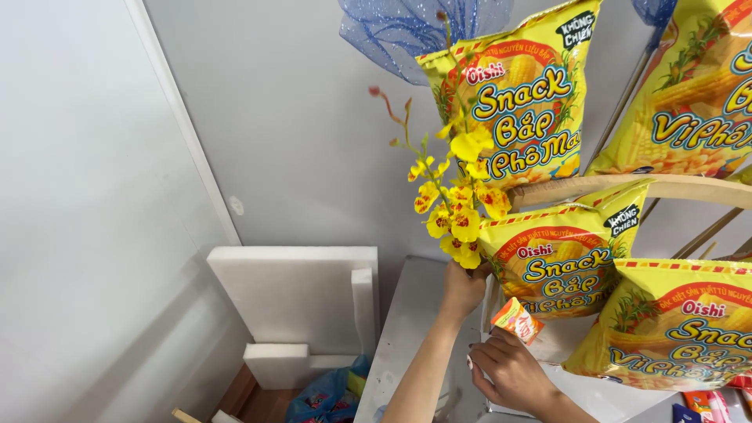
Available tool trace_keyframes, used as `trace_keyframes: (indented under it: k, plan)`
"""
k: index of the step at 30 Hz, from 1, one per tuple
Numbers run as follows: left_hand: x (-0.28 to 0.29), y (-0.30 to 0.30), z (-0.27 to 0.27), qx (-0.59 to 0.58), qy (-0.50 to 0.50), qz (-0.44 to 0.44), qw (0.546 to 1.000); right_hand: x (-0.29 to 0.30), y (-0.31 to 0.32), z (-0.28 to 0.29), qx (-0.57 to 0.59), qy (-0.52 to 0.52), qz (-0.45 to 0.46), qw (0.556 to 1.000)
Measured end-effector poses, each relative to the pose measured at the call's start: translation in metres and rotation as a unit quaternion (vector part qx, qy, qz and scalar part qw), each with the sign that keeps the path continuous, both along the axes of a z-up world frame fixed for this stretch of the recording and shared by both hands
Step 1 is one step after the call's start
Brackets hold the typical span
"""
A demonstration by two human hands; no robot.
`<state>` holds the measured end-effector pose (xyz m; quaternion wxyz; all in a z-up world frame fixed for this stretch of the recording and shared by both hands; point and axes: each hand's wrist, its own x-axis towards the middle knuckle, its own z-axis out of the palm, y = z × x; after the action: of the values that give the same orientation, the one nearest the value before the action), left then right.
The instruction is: Assembling a decorative gift arrangement by taping artificial flowers to wooden sticks and inserting them into a foam base alongside snack bags.
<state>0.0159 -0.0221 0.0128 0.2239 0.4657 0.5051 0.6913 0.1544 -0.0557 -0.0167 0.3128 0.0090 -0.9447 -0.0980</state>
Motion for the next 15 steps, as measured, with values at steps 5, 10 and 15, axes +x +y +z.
trace_keyframes:
  k: [5,10,15]
  plan:
    - [0.002,0.002,-0.002,0.005,-0.017,-0.015,1.000,0.003,0.000,-0.004,-0.010,-0.003,-0.003,1.000]
    - [0.001,-0.001,-0.001,-0.013,-0.010,-0.019,1.000,0.003,-0.004,0.000,-0.007,-0.010,-0.010,1.000]
    - [0.005,-0.012,0.008,-0.065,0.012,0.050,0.997,0.007,-0.006,-0.002,-0.008,-0.040,-0.030,0.999]
